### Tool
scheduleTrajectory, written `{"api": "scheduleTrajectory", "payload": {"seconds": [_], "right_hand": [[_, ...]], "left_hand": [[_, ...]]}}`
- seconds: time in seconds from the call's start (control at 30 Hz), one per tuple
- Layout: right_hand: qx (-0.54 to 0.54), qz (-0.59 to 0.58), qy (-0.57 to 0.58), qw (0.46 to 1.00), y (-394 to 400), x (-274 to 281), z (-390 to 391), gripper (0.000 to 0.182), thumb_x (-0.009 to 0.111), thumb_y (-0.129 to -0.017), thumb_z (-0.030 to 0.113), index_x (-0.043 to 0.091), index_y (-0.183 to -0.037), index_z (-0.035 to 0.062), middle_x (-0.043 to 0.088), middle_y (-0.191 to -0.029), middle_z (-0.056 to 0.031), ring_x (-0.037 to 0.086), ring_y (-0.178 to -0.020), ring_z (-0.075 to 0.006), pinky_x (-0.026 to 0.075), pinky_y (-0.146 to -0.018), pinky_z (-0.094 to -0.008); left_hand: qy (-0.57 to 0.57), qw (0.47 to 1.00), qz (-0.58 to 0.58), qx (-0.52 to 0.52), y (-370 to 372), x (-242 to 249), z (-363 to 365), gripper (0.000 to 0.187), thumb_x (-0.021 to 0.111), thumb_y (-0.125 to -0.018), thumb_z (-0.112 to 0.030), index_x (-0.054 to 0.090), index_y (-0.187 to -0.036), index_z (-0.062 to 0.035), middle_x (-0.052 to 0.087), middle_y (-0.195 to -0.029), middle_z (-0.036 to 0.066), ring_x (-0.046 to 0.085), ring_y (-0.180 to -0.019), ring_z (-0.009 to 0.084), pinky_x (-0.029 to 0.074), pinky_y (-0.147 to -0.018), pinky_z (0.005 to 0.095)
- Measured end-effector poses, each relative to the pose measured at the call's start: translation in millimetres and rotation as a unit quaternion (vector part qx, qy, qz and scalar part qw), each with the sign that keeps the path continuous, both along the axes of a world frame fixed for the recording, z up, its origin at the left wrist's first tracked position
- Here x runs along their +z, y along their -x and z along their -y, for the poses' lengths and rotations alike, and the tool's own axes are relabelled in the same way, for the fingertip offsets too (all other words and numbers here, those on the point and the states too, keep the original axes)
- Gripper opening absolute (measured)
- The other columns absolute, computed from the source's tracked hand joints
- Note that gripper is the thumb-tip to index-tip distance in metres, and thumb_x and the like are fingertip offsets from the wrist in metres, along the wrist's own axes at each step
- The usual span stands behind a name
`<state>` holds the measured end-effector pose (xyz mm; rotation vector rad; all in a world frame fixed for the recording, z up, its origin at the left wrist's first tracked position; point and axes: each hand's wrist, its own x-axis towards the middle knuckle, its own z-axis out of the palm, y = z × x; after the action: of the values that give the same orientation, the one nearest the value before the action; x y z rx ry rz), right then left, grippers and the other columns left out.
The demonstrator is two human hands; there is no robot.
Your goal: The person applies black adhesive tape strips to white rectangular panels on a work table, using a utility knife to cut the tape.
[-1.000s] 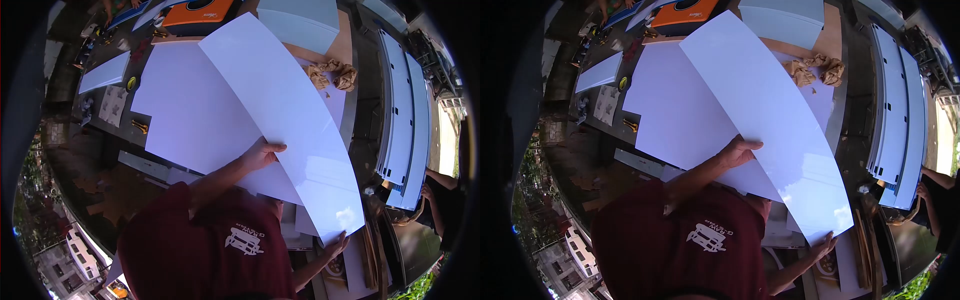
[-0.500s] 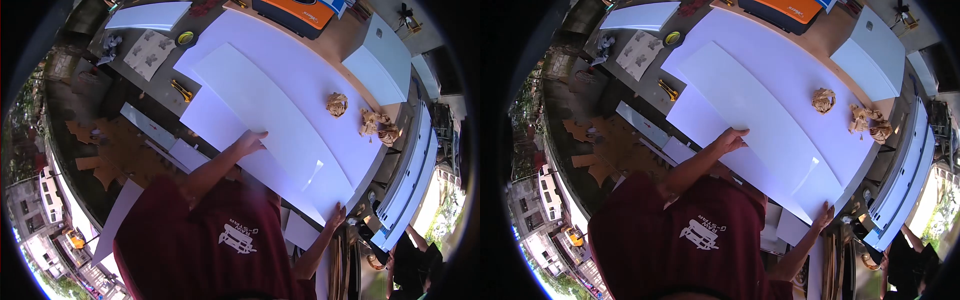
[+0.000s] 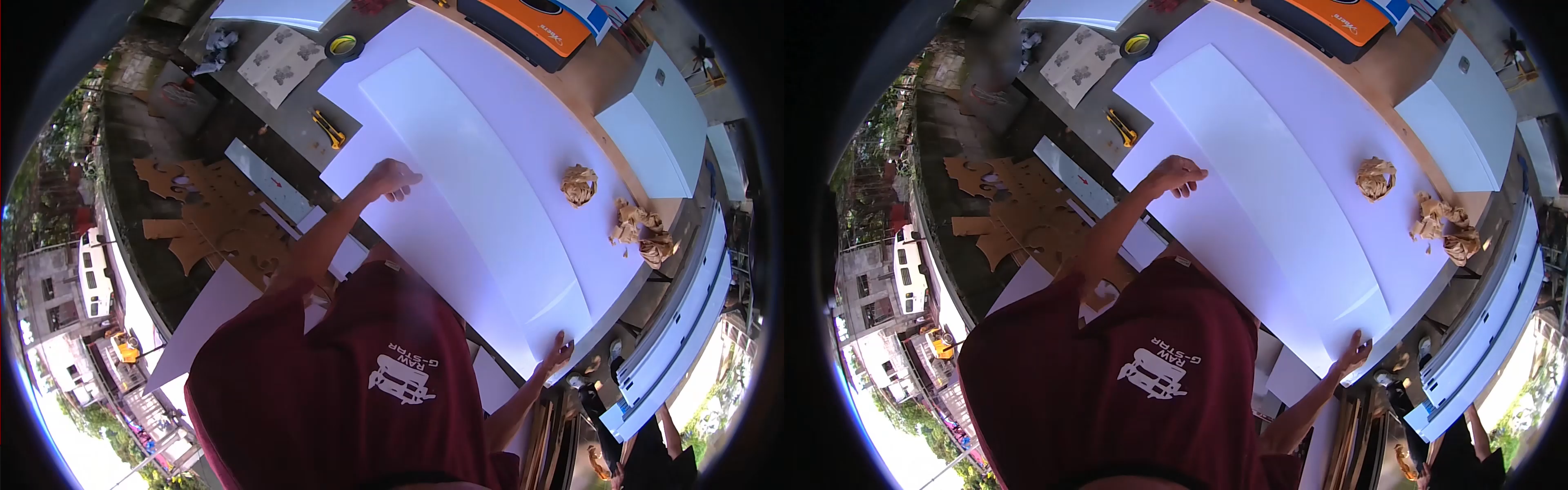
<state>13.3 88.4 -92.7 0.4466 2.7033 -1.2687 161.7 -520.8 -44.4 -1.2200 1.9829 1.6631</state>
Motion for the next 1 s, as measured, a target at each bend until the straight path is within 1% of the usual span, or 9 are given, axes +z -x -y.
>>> {"api": "scheduleTrajectory", "payload": {"seconds": [0.07,0.1,0.17,0.23,0.5,0.6,0.7,0.87,1.0], "right_hand": [[0.058,0.013,-0.229,0.972,4.7,4.3,-3.3,0.075,0.073,-0.085,0.055,0.058,-0.131,-0.0025,0.065,-0.106,-0.0201,0.064,-0.089,-0.0291,0.052,-0.076,-0.0447],[0.087,0.019,-0.339,0.937,4.6,5.2,-3.8,0.075,0.071,-0.086,0.057,0.06,-0.131,-0.0012,0.065,-0.105,-0.0204,0.065,-0.089,-0.0309,0.052,-0.077,-0.0463],[0.085,-0.074,-0.393,0.913,0.4,9.6,-2.3,0.071,0.068,-0.087,0.059,0.061,-0.131,0.0036,0.065,-0.103,-0.0202,0.065,-0.091,-0.035,0.05,-0.077,-0.051],[0.057,-0.102,-0.407,0.906,5.3,21.6,14.3,0.066,0.068,-0.088,0.056,0.062,-0.13,0.0047,0.064,-0.104,-0.0189,0.064,-0.092,-0.0344,0.051,-0.077,-0.0506],[0.114,-0.141,-0.222,0.958,-33.0,59.7,183.1,0.034,0.07,-0.092,0.026,0.069,-0.12,0.0067,0.064,-0.103,-0.013,0.066,-0.08,-0.0218,0.055,-0.067,-0.039],[0.16,-0.143,-0.164,0.963,-59.5,70.3,257.3,0.026,0.069,-0.092,0.017,0.07,-0.117,0.0094,0.065,-0.101,-0.0065,0.065,-0.08,-0.0157,0.051,-0.058,-0.0284],[0.227,-0.084,-0.06,0.968,-80.2,90.9,353.3,0.02,0.064,-0.096,0.014,0.072,-0.113,0.007,0.067,-0.093,-0.0086,0.066,-0.079,-0.0173,0.054,-0.061,-0.0303],[0.496,-0.126,0.073,0.856,-105.7,82.7,533.4,0.019,0.068,-0.088,0.006,0.071,-0.107,0.0048,0.07,-0.1,-0.0139,0.066,-0.096,-0.0328,0.055,-0.08,-0.0402],[0.653,-0.154,0.012,0.741,-123.2,55.7,657.6,0.034,0.073,-0.083,0.017,0.064,-0.111,-0.0001,0.062,-0.105,-0.014,0.059,-0.103,-0.0321,0.051,-0.085,-0.0421]], "left_hand": [[0.22,0.964,-0.006,0.147,-27.2,-20.6,51.4,0.043,0.075,-0.085,-0.046,0.072,-0.089,-0.0038,0.066,-0.068,0.006,0.065,-0.056,0.0137,0.053,-0.047,0.0292],[0.336,0.923,0.04,0.185,-41.0,-41.1,85.1,0.039,0.075,-0.082,-0.045,0.071,-0.085,-0.0061,0.071,-0.074,0.011,0.071,-0.072,0.0278,0.056,-0.07,0.0419],[0.468,0.853,0.01,0.23,-64.6,-59.8,135.4,0.031,0.074,-0.081,-0.038,0.07,-0.088,-0.0083,0.072,-0.082,0.012,0.07,-0.082,0.0333,0.055,-0.077,0.0458],[0.486,0.854,-0.01,0.184,-62.1,-42.8,173.0,0.033,0.075,-0.079,-0.029,0.068,-0.103,-0.0069,0.07,-0.1,0.014,0.068,-0.096,0.0338,0.054,-0.084,0.0435],[0.649,0.753,-0.084,-0.067,5.3,-37.4,322.5,0.061,0.078,-0.071,-0.016,0.057,-0.128,-0.0102,0.065,-0.117,0.012,0.059,-0.113,0.033,0.049,-0.093,0.0492],[0.673,0.723,-0.048,-0.147,26.3,-56.3,367.1,0.056,0.079,-0.069,-0.014,0.063,-0.123,-0.0122,0.067,-0.115,0.011,0.057,-0.117,0.0307,0.045,-0.096,0.0492],[0.625,0.748,-0.04,-0.217,27.8,-51.9,381.8,0.044,0.08,-0.067,-0.015,0.07,-0.11,-0.0121,0.069,-0.109,0.009,0.057,-0.117,0.0296,0.041,-0.1,0.0489],[0.639,0.722,-0.108,-0.242,13.4,-18.8,370.0,0.035,0.079,-0.075,-0.019,0.071,-0.108,-0.0099,0.07,-0.102,0.011,0.059,-0.113,0.0295,0.034,-0.11,0.0527],[0.626,0.721,-0.197,-0.224,-8.9,24.9,349.6,0.036,0.076,-0.082,-0.02,0.067,-0.113,-0.0071,0.069,-0.101,0.013,0.063,-0.106,0.0289,0.033,-0.113,0.053]]}}
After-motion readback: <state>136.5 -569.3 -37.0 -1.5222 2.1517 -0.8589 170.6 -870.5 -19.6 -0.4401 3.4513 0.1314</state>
